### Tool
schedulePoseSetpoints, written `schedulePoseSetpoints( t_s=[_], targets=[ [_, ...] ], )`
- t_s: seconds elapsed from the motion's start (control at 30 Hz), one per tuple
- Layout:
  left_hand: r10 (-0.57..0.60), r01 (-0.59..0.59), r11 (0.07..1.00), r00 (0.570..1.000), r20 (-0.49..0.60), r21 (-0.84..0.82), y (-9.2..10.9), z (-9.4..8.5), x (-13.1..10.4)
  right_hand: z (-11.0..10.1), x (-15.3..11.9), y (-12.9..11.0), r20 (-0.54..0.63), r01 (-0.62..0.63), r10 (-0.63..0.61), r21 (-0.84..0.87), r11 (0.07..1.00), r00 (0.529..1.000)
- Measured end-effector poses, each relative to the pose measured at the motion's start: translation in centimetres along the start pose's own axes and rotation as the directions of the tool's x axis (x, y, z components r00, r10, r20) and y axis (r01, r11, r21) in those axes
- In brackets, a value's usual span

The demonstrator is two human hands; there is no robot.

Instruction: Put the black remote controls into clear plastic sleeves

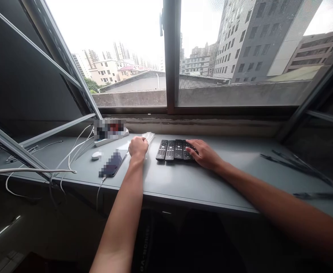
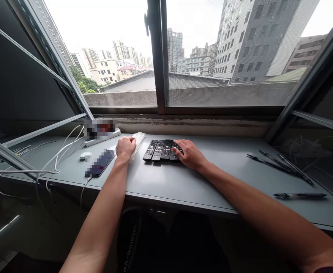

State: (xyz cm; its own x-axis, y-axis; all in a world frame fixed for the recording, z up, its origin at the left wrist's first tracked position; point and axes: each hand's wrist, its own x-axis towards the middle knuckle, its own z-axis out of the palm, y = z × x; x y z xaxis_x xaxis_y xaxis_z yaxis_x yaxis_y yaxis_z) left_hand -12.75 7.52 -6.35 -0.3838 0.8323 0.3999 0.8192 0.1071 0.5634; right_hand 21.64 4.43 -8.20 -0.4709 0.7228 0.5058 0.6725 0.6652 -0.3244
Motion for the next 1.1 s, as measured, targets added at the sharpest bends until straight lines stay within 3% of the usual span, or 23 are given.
schedulePoseSetpoints(
  t_s=[0.1, 0.17, 0.23, 0.3, 0.4, 0.5, 0.6, 0.73, 0.8, 0.87, 0.93, 1.0, 1.1],
  targets=[
    [0.032, -0.083, 0.951, 0.985, -0.171, -0.299, 0.7, -0.7, 0.0, 0.0, 0.1, -0.3, -0.004, 0.001, -0.001, 0.014, 1.000, 1.000],
    [-0.001, -0.150, 0.782, 0.970, -0.242, -0.605, 1.9, -0.8, 0.0, 0.0, 0.3, -0.8, -0.016, 0.000, 0.001, 0.038, 0.999, 1.000],
    [-0.060, -0.144, 0.500, 0.978, -0.201, -0.854, 3.5, -0.6, -0.1, -0.1, 0.4, -1.6, -0.043, -0.011, 0.014, 0.088, 0.996, 0.999],
    [-0.056, -0.070, 0.267, 0.995, -0.088, -0.961, 5.1, 0.1, -0.3, -0.1, 0.4, -2.5, -0.077, -0.038, 0.052, 0.184, 0.982, 0.996],
    [0.048, 0.066, 0.110, 0.996, 0.072, -0.992, 7.2, 1.5, -1.1, 0.1, 0.4, -3.6, -0.070, -0.123, 0.169, 0.435, 0.892, 0.983],
    [0.158, 0.176, 0.079, 0.970, 0.187, -0.981, 8.3, 2.6, -2.2, 0.4, 0.4, -4.2, -0.032, -0.160, 0.232, 0.633, 0.757, 0.972],
    [0.273, 0.268, 0.080, 0.920, 0.280, -0.960, 8.7, 2.9, -3.0, 0.7, 0.5, -4.3, -0.028, -0.183, 0.288, 0.714, 0.675, 0.957],
    [0.420, 0.350, 0.126, 0.829, 0.369, -0.928, 8.6, 2.1, -3.7, 0.9, 0.4, -4.4, -0.090, -0.139, 0.272, 0.685, 0.715, 0.958],
    [0.467, 0.396, 0.200, 0.765, 0.443, -0.896, 8.5, 1.7, -3.9, 0.9, 0.4, -4.4, -0.105, -0.111, 0.236, 0.653, 0.749, 0.966],
    [0.467, 0.411, 0.282, 0.730, 0.499, -0.867, 8.3, 1.6, -4.1, 1.0, 0.3, -4.4, -0.117, -0.098, 0.217, 0.627, 0.773, 0.969],
    [0.422, 0.393, 0.322, 0.755, 0.502, -0.861, 8.1, 1.9, -4.2, 1.0, 0.2, -4.3, -0.127, -0.093, 0.210, 0.603, 0.792, 0.969],
    [0.327, 0.366, 0.312, 0.825, 0.460, -0.877, 7.7, 2.5, -3.9, 0.9, 0.1, -4.3, -0.159, -0.086, 0.211, 0.567, 0.819, 0.964],
    [0.058, 0.313, 0.282, 0.938, 0.341, -0.907, 6.8, 3.4, -3.1, 0.7, 0.0, -4.2, -0.240, -0.048, 0.180, 0.469, 0.882, 0.954]
  ],
)
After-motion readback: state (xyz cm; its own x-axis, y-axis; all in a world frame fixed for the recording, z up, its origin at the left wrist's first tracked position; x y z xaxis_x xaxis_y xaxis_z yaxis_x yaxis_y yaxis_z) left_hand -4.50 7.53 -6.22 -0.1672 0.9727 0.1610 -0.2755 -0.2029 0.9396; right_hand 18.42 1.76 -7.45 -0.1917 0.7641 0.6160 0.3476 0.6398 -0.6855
